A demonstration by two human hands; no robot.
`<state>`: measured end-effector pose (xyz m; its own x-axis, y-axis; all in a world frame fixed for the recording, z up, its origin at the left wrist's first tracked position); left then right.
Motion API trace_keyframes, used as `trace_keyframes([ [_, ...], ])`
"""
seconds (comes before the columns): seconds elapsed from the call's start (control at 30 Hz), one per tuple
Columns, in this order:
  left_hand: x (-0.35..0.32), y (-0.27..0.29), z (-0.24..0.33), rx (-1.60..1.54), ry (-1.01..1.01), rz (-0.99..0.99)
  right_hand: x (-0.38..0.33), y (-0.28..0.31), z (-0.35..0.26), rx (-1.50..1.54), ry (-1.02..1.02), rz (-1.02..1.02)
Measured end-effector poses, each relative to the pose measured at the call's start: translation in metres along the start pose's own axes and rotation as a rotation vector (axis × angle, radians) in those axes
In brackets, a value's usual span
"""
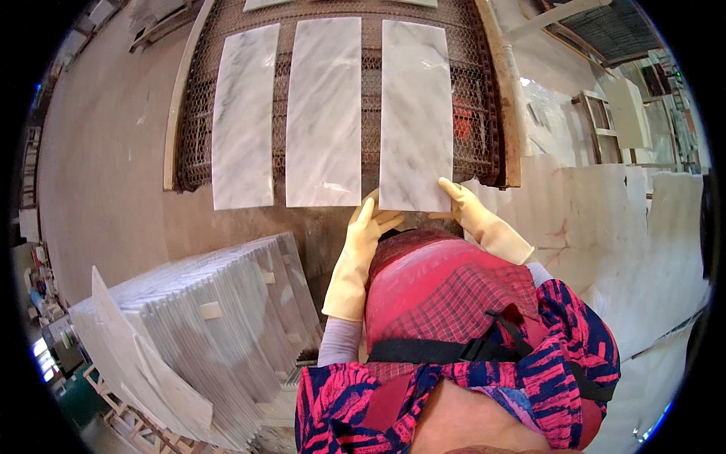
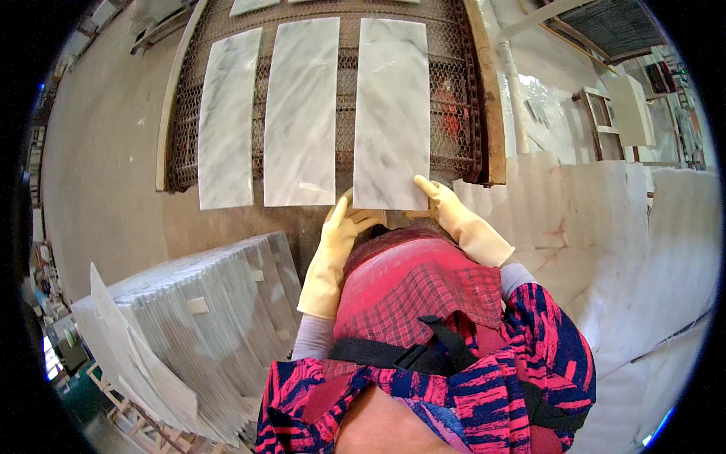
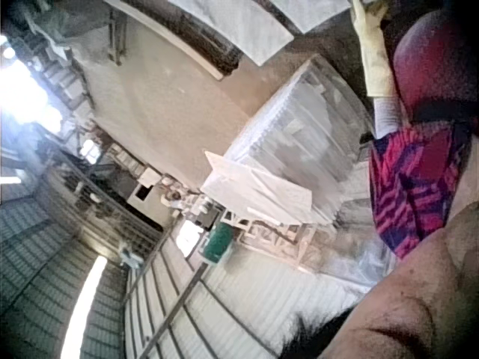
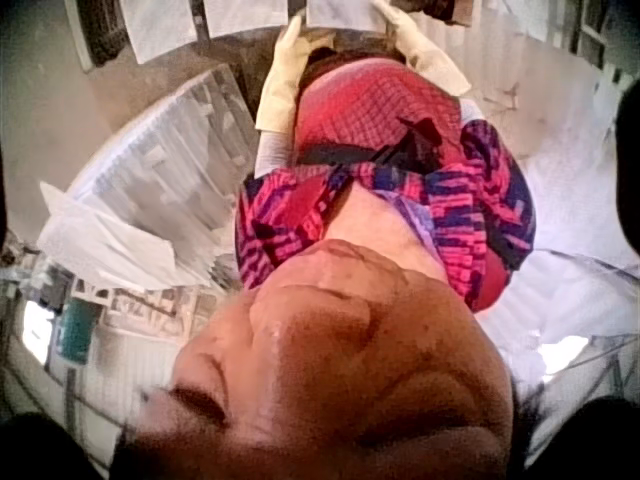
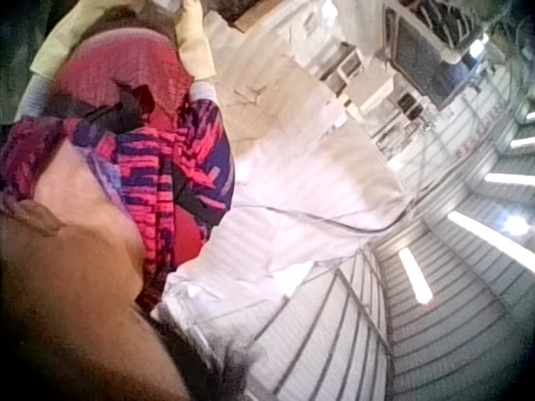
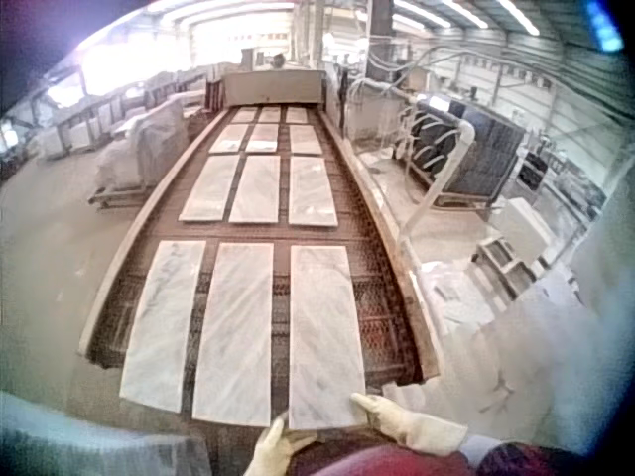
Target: The person picks up rectangular white tiles from a stack on the floor and places them onto a moving conveyor belt. They handle the tiles one by one or in pairs, arranging them in a grid pattern on the belt.
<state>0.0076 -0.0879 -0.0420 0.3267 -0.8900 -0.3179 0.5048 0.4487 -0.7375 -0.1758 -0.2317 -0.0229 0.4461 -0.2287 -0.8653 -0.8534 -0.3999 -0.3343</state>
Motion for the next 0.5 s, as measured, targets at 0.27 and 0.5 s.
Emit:
trace_keyframes([
  [0.27,-0.032,0.035,0.019,0.132,-0.001,-0.053,-0.036,0.074,0.002,-0.180,0.090,0.052],
  [0.5,-0.034,0.049,0.021,0.159,-0.003,-0.014,-0.052,0.067,-0.021,-0.580,0.071,0.138],
])
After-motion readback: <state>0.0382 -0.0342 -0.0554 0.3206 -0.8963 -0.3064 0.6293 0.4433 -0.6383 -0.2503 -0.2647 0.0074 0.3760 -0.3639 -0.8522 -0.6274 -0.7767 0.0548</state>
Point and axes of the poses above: each hand's wrist, its own x-axis towards the middle knuckle, its own y-axis out of the back of the hand, z = x × y, the point moved 6 cm from there along x, towards the middle knuckle, and after that the axes turned 13 degrees about -y, right-handed, at the moved point
